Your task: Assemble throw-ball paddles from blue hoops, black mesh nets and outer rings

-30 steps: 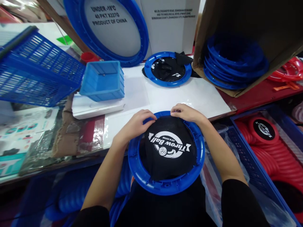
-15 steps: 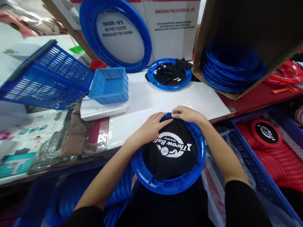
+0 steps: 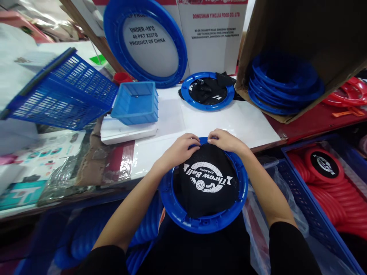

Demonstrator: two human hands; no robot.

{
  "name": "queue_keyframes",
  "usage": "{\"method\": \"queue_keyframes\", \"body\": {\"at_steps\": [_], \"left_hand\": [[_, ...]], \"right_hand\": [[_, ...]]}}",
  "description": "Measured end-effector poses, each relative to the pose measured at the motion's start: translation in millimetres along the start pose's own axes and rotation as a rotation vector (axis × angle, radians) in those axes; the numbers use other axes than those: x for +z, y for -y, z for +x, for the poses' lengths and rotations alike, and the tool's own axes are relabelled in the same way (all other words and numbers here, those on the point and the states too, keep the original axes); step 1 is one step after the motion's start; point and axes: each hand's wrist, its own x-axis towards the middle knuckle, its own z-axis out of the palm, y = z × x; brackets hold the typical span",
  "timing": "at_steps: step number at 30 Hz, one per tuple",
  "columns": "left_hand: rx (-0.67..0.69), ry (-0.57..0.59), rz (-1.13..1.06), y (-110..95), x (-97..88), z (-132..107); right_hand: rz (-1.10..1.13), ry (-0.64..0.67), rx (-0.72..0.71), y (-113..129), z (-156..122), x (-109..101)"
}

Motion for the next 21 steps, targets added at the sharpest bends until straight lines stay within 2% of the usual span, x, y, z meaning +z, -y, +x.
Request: {"method": "queue_keyframes", "body": {"at_steps": [4,8,12,16,21], "left_hand": [[-0.025,-0.105,-0.068,0.1,-2.6,-0.8],[-0.065,-0.157,-0.119,3.2,-6.2,-5.4],[-0.105,-0.088,-0.179,8.0,-13.4,-3.6],[-0.177,0.035,-0.232,12.0,-23.1,2.8],[-0.232,0.112,-0.178,13.1,-26.9,7.6]], "right_hand": [[0.004,-0.019,-0.146,11.7,0.9,11.0],[0.047,-0.055,-0.189,12.2,0.5,16.9],[0.099,-0.092,-0.197,8.7,0.2,19.2],[0.096,-0.079,-0.156,7.0,3.2,21.0],[0.11,-0.042,-0.084,6.4,7.2,20.2]]}}
